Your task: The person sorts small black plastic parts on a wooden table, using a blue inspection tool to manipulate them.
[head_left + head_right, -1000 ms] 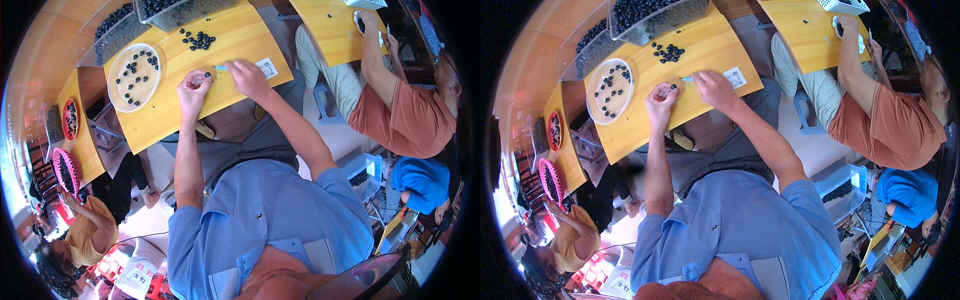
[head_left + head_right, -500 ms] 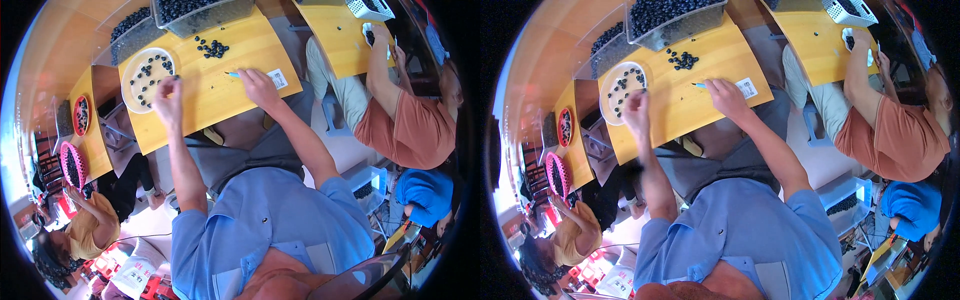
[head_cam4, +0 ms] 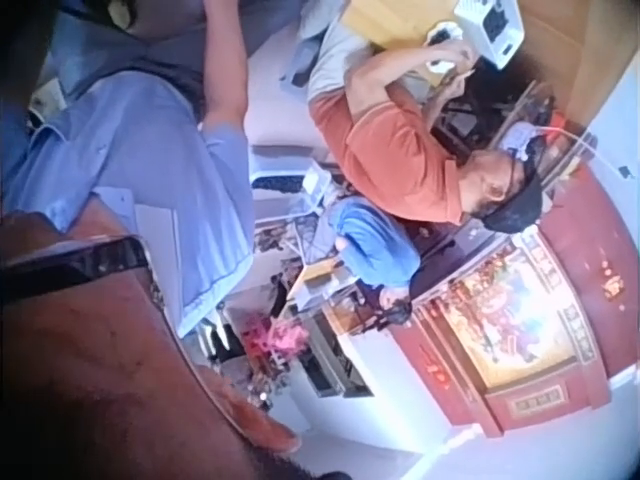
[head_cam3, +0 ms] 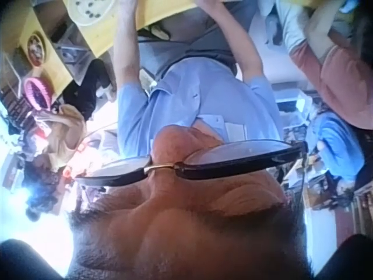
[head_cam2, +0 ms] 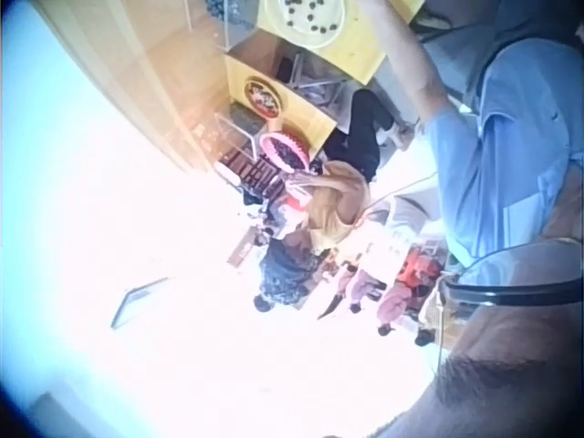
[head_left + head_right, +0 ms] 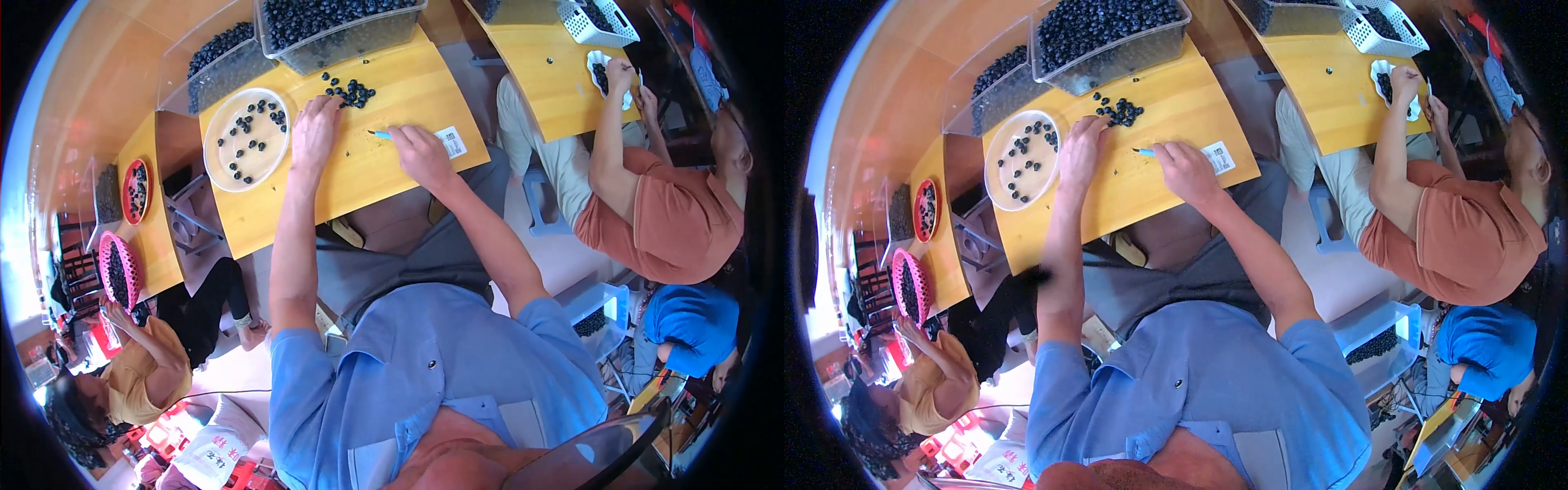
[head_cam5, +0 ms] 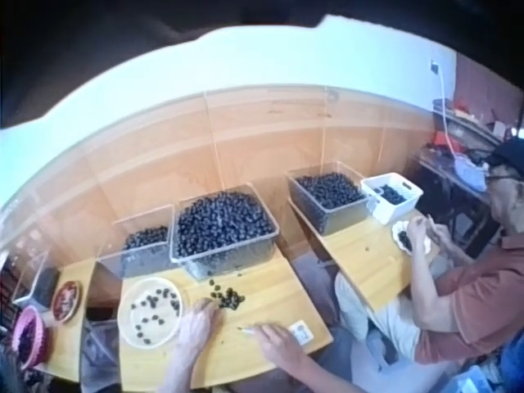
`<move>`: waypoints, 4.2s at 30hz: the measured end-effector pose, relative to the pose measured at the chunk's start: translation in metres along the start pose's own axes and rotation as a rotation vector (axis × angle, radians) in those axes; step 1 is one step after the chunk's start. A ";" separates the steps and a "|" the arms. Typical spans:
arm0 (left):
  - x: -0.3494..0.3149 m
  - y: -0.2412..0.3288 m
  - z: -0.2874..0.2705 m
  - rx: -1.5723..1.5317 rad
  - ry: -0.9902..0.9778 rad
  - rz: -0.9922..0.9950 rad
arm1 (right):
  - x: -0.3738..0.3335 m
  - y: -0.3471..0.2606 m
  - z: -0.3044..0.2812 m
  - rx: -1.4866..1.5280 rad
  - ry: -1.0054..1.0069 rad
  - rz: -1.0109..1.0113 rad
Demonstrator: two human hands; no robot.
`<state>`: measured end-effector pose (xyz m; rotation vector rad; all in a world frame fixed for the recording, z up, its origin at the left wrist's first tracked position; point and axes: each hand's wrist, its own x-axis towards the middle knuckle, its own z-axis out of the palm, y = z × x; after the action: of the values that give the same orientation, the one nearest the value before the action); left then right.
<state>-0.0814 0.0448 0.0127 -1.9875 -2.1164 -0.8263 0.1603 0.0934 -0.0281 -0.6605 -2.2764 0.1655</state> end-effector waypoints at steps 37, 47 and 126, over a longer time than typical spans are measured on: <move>-0.051 0.056 0.008 -0.762 0.041 -0.751 | 0.005 -0.004 -0.009 0.016 0.056 -0.036; -0.073 0.058 0.029 -0.769 0.089 -0.663 | 0.002 -0.006 -0.009 0.055 -0.012 -0.126; -0.017 -0.001 0.020 -0.235 -0.013 -0.523 | 0.001 -0.002 -0.004 0.011 -0.057 0.034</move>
<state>-0.0746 0.0394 -0.0123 -1.5323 -2.7042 -1.1856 0.1621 0.0918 -0.0238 -0.6975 -2.3182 0.2157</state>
